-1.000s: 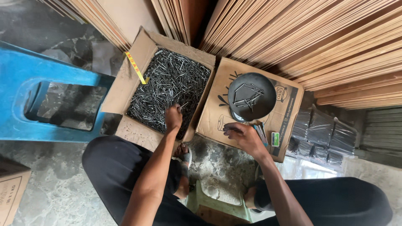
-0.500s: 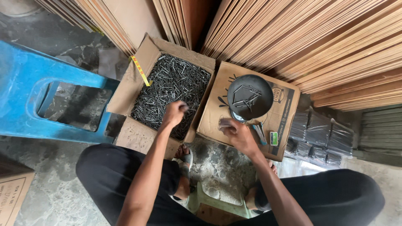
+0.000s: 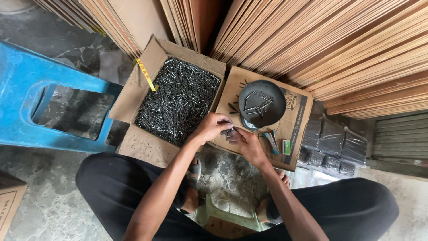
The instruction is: The person sits on a low stool and transfers nails from a large cardboard box into a small black pan. They then gather the nails from the pan and place them into a small plastic bag, which is sealed and set aside. The person repeats this process of transferring and bagging nails.
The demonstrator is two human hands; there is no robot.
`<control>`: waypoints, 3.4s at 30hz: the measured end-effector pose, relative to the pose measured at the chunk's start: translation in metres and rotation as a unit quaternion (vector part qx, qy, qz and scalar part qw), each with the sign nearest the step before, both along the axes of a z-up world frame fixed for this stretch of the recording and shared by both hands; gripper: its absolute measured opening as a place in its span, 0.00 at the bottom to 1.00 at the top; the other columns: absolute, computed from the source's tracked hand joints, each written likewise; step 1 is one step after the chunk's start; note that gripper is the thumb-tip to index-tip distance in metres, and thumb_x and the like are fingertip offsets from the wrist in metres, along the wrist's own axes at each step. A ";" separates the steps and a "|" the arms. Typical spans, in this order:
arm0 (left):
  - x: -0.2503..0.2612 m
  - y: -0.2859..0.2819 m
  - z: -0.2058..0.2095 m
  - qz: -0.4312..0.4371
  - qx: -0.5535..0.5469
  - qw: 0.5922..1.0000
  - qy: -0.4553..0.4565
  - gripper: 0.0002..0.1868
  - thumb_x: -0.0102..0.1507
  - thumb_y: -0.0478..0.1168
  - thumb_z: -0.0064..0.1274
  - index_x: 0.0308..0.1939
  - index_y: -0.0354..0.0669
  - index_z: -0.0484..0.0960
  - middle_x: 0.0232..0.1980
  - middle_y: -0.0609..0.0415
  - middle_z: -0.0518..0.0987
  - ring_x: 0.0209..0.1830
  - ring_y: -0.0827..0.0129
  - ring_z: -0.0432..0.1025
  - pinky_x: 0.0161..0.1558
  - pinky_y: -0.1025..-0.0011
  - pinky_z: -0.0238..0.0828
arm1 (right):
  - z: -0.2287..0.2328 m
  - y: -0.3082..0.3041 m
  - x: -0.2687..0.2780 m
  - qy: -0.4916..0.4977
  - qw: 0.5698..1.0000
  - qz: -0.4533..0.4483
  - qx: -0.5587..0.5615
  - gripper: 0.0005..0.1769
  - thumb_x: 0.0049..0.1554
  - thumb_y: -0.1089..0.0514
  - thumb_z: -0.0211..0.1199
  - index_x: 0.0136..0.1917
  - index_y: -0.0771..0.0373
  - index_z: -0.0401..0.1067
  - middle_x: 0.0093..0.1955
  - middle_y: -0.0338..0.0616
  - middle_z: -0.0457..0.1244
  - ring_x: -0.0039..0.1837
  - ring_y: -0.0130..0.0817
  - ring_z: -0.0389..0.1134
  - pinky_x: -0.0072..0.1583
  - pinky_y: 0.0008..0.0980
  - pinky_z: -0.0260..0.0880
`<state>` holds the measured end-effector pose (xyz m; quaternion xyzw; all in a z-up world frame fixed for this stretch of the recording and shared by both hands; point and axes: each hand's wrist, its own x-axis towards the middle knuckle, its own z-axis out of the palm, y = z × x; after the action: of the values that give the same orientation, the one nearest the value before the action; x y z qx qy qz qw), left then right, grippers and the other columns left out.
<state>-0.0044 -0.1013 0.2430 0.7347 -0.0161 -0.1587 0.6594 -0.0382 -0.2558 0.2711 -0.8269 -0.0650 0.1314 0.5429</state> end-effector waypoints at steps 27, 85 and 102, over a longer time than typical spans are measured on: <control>-0.014 0.113 -0.247 0.257 0.298 0.913 0.112 0.10 0.59 0.35 0.46 0.42 0.43 0.80 0.43 0.45 0.78 0.46 0.54 0.72 0.47 0.62 0.68 | 0.003 -0.042 0.039 0.116 0.959 -0.218 0.142 0.28 0.52 0.71 0.55 0.65 0.72 0.54 0.62 0.64 0.54 0.66 0.47 0.56 0.64 0.37 0.61; -0.001 -0.051 -0.003 0.013 0.099 0.990 -0.099 0.07 0.53 0.36 0.53 0.35 0.49 0.82 0.35 0.52 0.79 0.41 0.62 0.74 0.44 0.68 0.71 | 0.013 -0.018 0.014 0.256 0.914 -0.211 0.234 0.18 0.60 0.59 0.47 0.56 0.78 0.61 0.50 0.65 0.62 0.53 0.50 0.67 0.56 0.47 0.69; -0.004 0.115 -0.273 0.213 0.321 0.916 0.113 0.14 0.57 0.38 0.48 0.47 0.45 0.75 0.49 0.49 0.75 0.52 0.54 0.69 0.48 0.57 0.69 | 0.028 -0.038 0.027 0.158 0.932 -0.227 0.234 0.35 0.57 0.54 0.53 0.67 0.77 0.44 0.66 0.68 0.49 0.68 0.51 0.53 0.65 0.44 0.59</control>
<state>-0.0086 0.0135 -0.0299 0.8699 0.2673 -0.0929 0.4040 -0.0112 -0.2935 0.2993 -0.6375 0.1821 0.1153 0.7397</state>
